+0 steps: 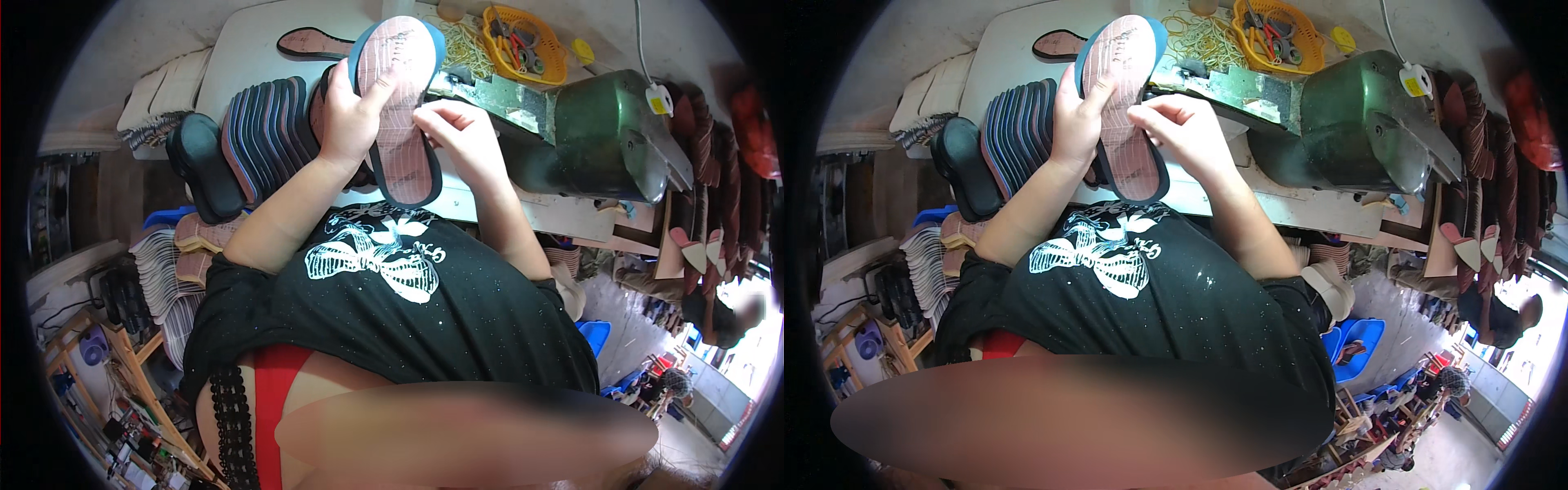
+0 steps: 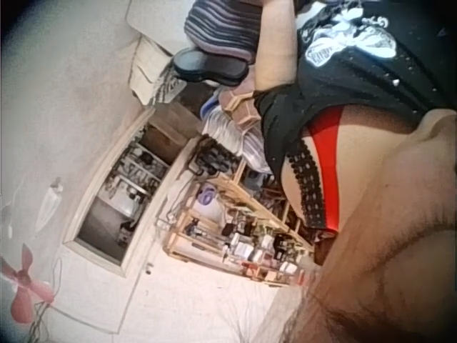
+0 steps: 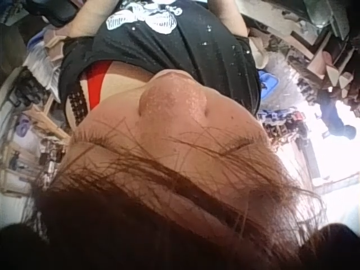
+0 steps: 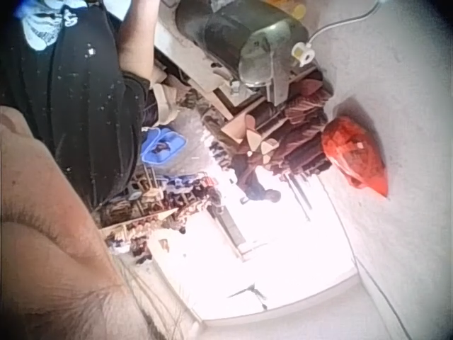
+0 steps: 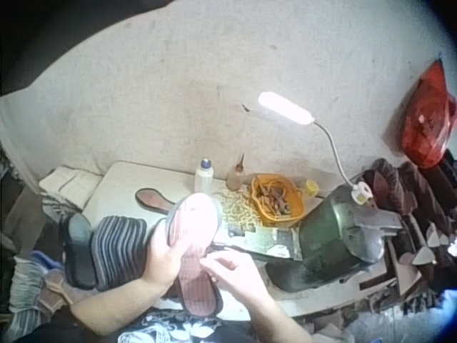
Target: Applying adhesive and inspecting shoe insoles at a workbench.
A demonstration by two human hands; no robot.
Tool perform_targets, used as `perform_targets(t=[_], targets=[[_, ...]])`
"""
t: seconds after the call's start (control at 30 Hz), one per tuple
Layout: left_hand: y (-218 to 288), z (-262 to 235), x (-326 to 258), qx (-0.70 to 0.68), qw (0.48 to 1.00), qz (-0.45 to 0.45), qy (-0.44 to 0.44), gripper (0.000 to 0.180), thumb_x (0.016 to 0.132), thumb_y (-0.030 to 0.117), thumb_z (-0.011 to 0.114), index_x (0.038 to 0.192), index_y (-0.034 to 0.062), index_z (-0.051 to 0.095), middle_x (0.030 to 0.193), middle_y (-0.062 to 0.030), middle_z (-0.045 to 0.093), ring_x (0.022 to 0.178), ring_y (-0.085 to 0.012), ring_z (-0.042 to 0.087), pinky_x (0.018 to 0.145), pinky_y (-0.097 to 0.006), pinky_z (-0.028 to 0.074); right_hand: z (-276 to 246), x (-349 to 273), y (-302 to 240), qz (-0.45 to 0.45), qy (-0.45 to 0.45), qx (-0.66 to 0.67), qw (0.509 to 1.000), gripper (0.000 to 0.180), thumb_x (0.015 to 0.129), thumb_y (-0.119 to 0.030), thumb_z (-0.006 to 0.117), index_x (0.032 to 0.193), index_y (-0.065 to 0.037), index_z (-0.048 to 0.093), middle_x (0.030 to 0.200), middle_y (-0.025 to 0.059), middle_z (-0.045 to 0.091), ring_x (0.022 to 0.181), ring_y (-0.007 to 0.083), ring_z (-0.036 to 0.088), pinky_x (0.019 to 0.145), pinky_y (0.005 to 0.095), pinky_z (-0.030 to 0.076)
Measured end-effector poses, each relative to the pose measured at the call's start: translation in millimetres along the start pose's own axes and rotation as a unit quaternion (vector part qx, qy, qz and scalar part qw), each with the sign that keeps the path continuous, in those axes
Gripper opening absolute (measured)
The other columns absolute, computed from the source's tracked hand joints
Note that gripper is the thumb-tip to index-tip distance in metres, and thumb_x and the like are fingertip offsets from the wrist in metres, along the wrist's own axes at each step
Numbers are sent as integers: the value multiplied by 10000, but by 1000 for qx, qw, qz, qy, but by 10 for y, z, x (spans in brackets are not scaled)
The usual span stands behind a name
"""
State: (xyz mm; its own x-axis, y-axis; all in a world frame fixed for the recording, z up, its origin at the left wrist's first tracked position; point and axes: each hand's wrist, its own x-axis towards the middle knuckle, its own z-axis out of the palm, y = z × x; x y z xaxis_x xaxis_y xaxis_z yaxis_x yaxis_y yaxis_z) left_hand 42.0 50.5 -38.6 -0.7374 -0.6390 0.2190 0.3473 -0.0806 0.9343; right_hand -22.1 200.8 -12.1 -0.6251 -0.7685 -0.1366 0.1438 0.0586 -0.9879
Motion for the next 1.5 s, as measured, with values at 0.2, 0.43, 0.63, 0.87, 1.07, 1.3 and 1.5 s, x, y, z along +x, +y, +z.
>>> perform_targets(t=[0.2,0.43,0.63,0.87,1.07,1.3,1.5], targets=[[-158,-138,262,-124,984,-120,54,292,865,187,645,1042,-39,591,990,-74,652,875,-109,600,808,-238,458,-110,-216,238,97,-73,38,992,224,866,-191,649,925,24,662,819,20,655,728,63,575,670,228,470],[-838,-215,572,120,989,-86,-21,380,777,335,711,768,-43,671,786,-57,660,723,-105,580,663,-258,450,-143,-235,333,111,30,124,986,255,847,-222,655,862,33,640,738,77,649,597,126,608,536,262,518],[-912,-45,634,176,983,-41,-26,437,750,374,712,874,-44,671,1015,-188,618,1010,-260,554,858,-342,440,-211,-276,373,121,68,167,976,294,875,-239,612,925,51,615,758,135,662,576,207,653,501,283,532],[-931,94,665,254,967,-14,27,462,779,414,663,957,-12,653,1040,-202,585,1067,-310,513,918,-383,410,-143,-318,408,116,74,234,962,315,907,-209,558,1005,89,580,779,195,654,610,223,653,551,297,532],[-983,68,813,262,964,-19,41,496,777,455,650,923,-19,653,1032,-231,591,1005,-349,557,910,-398,417,-3,-227,408,82,111,234,962,287,902,-199,549,971,76,599,777,180,666,627,215,657,572,317,533],[-769,-132,1006,392,913,-94,-55,620,832,503,600,1057,-75,611,1017,-228,629,965,-255,608,871,-352,447,72,-26,438,56,161,286,943,284,921,-222,517,960,51,586,768,178,668,616,232,667,579,318,543],[-247,-56,1357,502,742,254,-364,429,800,450,661,1045,98,644,1327,-162,469,1297,-298,343,1048,-508,270,104,132,419,53,159,258,952,315,926,-264,529,987,40,586,789,170,671,628,213,670,575,293,542]])
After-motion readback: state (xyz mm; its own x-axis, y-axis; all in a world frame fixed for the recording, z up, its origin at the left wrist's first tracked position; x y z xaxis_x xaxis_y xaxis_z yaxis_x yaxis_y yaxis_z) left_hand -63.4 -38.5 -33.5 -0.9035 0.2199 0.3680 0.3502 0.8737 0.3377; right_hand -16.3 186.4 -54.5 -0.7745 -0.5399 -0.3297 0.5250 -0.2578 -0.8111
